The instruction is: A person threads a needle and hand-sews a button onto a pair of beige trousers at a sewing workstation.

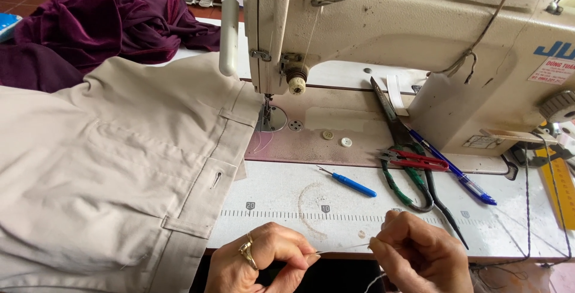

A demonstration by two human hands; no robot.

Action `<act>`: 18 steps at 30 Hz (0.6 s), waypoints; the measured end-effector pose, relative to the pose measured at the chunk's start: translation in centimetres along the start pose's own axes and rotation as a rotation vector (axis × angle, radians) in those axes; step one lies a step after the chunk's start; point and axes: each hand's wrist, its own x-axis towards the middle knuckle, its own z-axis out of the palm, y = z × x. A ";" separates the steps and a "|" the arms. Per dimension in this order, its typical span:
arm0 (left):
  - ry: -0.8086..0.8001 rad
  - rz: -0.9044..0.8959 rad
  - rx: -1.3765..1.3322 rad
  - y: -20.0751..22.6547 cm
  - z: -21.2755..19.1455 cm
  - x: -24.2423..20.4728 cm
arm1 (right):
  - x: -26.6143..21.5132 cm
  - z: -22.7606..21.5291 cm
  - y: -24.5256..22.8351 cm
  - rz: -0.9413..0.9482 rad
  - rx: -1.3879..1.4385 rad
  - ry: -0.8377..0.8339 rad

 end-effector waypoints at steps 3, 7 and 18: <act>-0.013 0.050 0.090 0.0 -0.7 0.3 | 0.3 -1.0 0.4 0.125 0.062 -0.017; -0.085 0.062 0.081 -0.3 -4.8 0.8 | 1.8 -4.0 0.3 -0.019 -0.202 -0.318; 0.388 -0.142 0.179 -0.6 -14.8 -2.9 | 1.7 -15.2 4.6 -0.150 -0.625 -0.154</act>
